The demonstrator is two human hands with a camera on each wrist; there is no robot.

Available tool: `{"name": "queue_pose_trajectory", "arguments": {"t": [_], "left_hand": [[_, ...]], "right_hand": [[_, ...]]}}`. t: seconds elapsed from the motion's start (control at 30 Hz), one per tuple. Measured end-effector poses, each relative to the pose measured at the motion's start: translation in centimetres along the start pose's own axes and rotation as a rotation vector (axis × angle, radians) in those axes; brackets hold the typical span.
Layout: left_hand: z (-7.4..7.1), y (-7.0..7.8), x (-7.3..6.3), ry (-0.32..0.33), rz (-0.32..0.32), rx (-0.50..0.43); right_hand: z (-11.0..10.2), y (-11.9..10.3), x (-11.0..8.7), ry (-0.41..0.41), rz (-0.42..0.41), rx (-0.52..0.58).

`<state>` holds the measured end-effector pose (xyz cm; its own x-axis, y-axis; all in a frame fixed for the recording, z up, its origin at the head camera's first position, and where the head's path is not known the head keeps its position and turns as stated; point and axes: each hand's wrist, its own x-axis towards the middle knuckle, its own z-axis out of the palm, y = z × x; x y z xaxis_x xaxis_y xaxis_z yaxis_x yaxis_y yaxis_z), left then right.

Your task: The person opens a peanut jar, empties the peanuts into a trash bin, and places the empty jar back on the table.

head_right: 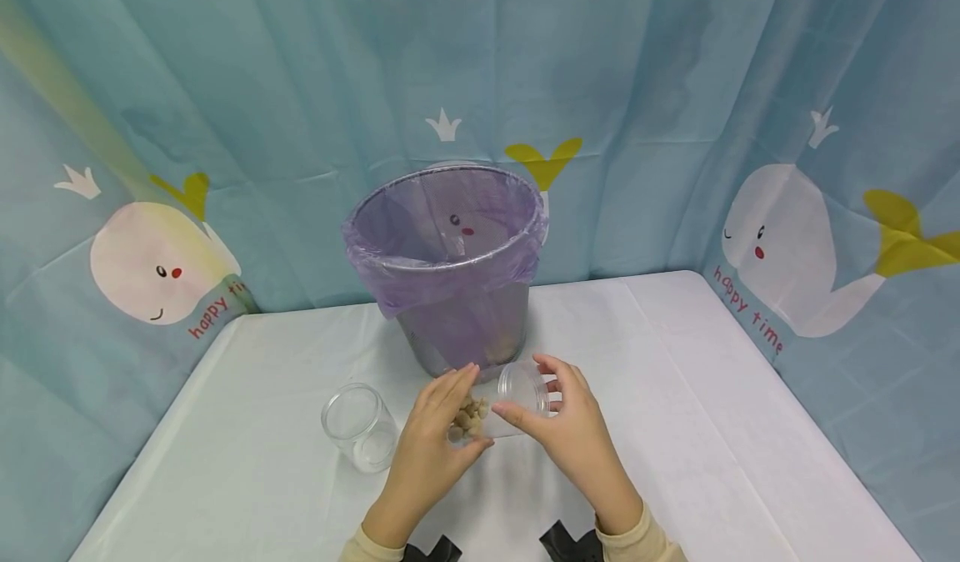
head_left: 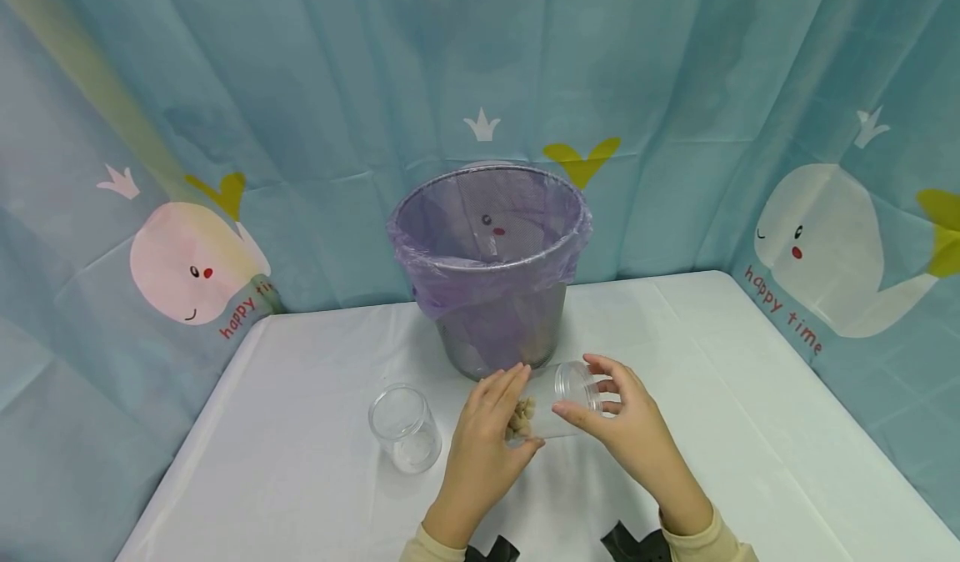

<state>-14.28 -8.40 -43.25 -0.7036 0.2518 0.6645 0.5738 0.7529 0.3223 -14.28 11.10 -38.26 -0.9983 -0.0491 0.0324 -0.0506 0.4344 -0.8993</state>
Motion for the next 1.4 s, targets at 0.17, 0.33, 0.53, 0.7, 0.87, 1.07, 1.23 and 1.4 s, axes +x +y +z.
{"name": "queue_pose_trajectory", "arguments": {"t": [0.17,0.33,0.53,0.7,0.87,1.07,1.23,1.4], "left_hand": [[0.03,-0.02,-0.02,0.004,0.007,0.009],[-0.01,0.02,-0.02,0.003,0.006,0.008],[-0.04,0.06,-0.02,0.005,0.006,0.010],[-0.03,0.06,-0.03,0.011,0.008,0.007],[0.06,0.06,0.05,0.013,0.016,0.009],[0.03,0.09,0.11,0.018,0.018,0.012],[0.00,0.10,0.10,0.016,0.016,0.007],[0.00,0.11,0.08,0.011,0.008,0.004]], "right_hand": [[0.10,0.02,0.01,0.002,0.003,-0.005],[0.10,0.02,-0.09,0.009,-0.040,0.004],[0.14,0.13,-0.16,0.013,-0.070,0.014],[0.08,0.22,-0.11,-0.010,-0.060,0.012],[0.02,0.24,-0.06,-0.025,-0.032,0.013],[0.03,0.20,-0.03,0.000,-0.061,0.017],[0.00,0.19,-0.11,0.004,-0.075,0.025],[-0.01,0.25,-0.13,-0.001,-0.087,0.031]]}}
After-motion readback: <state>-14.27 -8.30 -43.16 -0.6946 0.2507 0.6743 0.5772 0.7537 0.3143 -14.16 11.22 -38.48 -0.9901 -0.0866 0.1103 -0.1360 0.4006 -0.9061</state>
